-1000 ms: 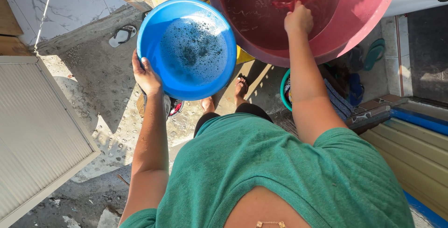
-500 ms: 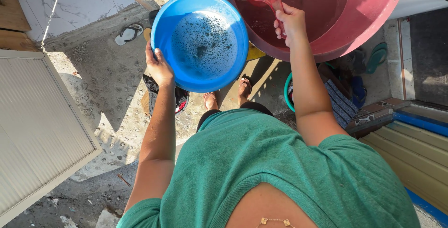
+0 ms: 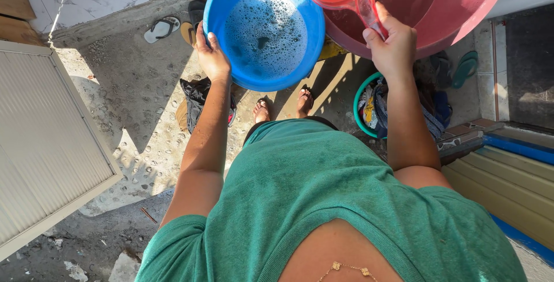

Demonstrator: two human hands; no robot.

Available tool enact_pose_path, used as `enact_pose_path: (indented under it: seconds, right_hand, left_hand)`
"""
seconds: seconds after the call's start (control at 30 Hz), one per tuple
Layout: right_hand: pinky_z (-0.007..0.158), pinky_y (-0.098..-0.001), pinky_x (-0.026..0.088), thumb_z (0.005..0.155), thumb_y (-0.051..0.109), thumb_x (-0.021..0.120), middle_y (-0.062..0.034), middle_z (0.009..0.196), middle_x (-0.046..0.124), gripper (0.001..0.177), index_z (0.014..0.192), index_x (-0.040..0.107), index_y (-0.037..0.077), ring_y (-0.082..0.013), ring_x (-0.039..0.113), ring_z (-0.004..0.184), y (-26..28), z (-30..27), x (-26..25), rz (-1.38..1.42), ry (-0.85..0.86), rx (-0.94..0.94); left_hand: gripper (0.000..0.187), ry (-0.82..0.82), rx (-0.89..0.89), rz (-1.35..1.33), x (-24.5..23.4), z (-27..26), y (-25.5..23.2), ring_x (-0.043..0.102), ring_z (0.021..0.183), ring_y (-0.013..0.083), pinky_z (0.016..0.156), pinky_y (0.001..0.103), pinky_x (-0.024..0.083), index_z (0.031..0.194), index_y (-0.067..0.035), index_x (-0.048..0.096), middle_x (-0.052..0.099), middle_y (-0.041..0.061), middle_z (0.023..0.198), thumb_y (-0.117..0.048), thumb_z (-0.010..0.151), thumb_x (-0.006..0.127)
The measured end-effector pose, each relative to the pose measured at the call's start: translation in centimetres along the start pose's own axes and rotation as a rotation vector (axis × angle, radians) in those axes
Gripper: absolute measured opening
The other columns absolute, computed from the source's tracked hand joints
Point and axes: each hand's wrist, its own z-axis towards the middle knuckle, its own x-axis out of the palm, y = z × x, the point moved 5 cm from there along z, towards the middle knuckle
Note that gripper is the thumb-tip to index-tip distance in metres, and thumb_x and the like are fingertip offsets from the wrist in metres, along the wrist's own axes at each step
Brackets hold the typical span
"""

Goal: The person carries a blue bucket, scoops water from a large pink basin into it, walks to an outdoor area, and pours the water into a concrete trough near a white duck before returning to empty the rest of the basin.

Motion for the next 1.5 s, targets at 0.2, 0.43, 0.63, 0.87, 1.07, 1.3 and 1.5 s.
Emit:
enact_pose_path:
  seconds: [0.2, 0.43, 0.63, 0.87, 1.07, 1.3, 1.5]
  right_hand:
    - [0.074, -0.0389, 0.057, 0.094, 0.013, 0.082, -0.0165, 0.101, 0.075, 0.059, 0.150, 0.062, 0.008, -0.0297, 0.075, 0.083, 2.0, -2.6, 1.7, -0.418, -0.009, -0.258]
    - [0.055, -0.0360, 0.046, 0.093, 0.018, 0.083, -0.0024, 0.075, 0.059, 0.060, 0.150, 0.065, 0.013, -0.0203, 0.058, 0.061, 3.1, -3.8, 3.2, -0.768, -0.001, -0.478]
    - [0.052, -0.0338, 0.042, 0.095, 0.016, 0.085, 0.0019, 0.067, 0.058, 0.044, 0.137, 0.074, 0.021, -0.0172, 0.054, 0.056, 2.7, -3.6, 3.2, -0.858, -0.070, -0.639]
    - [0.075, -0.0453, 0.056, 0.099, 0.022, 0.078, -0.0131, 0.093, 0.075, 0.054, 0.150, 0.063, 0.016, -0.0315, 0.072, 0.079, -6.7, 0.6, -2.5, -0.713, -0.114, -0.050]
    - [0.081, -0.0504, 0.056, 0.095, 0.022, 0.072, -0.0218, 0.102, 0.073, 0.039, 0.131, 0.067, 0.008, -0.0409, 0.070, 0.096, -20.0, 5.0, -7.4, -0.889, -0.111, 0.446]
    - [0.086, -0.0484, 0.057, 0.094, 0.017, 0.068, -0.0198, 0.112, 0.071, 0.024, 0.115, 0.071, 0.007, -0.0397, 0.069, 0.105, -27.2, 7.2, -4.9, -0.871, -0.026, 0.704]
    - [0.089, -0.0517, 0.054, 0.095, 0.023, 0.069, -0.0200, 0.113, 0.071, 0.039, 0.133, 0.063, 0.014, -0.0419, 0.066, 0.107, -22.9, 8.4, 2.9, -0.710, 0.142, 0.532]
  left_hand:
    - [0.040, 0.022, -0.053, -0.058, 0.1, -0.3, -0.5, 0.072, 0.108, 0.0236, 0.094, 0.039, 0.059, 0.146, -0.021, 0.052, 0.065, 0.013, 0.124, -0.033, 0.109, 0.045]
    - [0.039, 0.011, -0.030, 0.006, 0.0, -0.2, -0.4, 0.071, 0.109, 0.0239, 0.096, 0.038, 0.058, 0.147, -0.022, 0.053, 0.061, 0.014, 0.124, -0.033, 0.111, 0.045]
    - [0.039, 0.008, 0.012, -0.056, -0.1, 0.0, -0.1, 0.069, 0.114, 0.0239, 0.097, 0.038, 0.057, 0.147, -0.019, 0.052, 0.060, 0.013, 0.131, -0.032, 0.111, 0.045]
    - [0.042, 0.055, 0.013, -0.245, -0.2, 0.3, 0.6, 0.071, 0.116, 0.0195, 0.101, 0.034, 0.058, 0.151, -0.010, 0.047, 0.069, 0.012, 0.134, -0.025, 0.111, 0.047]
    - [0.040, 0.073, 0.016, -0.359, -0.5, 0.3, 1.0, 0.070, 0.115, 0.0205, 0.101, 0.034, 0.059, 0.150, -0.007, 0.048, 0.069, 0.012, 0.132, -0.022, 0.113, 0.048]
    - [0.039, 0.073, -0.007, -0.312, -1.0, 0.0, 0.6, 0.071, 0.113, 0.0193, 0.101, 0.034, 0.059, 0.148, -0.008, 0.050, 0.071, 0.011, 0.129, -0.023, 0.112, 0.048]
    - [0.041, 0.045, 0.003, -0.242, -1.1, 0.1, 0.8, 0.070, 0.115, 0.0188, 0.101, 0.034, 0.059, 0.148, -0.009, 0.050, 0.070, 0.010, 0.131, -0.026, 0.111, 0.048]
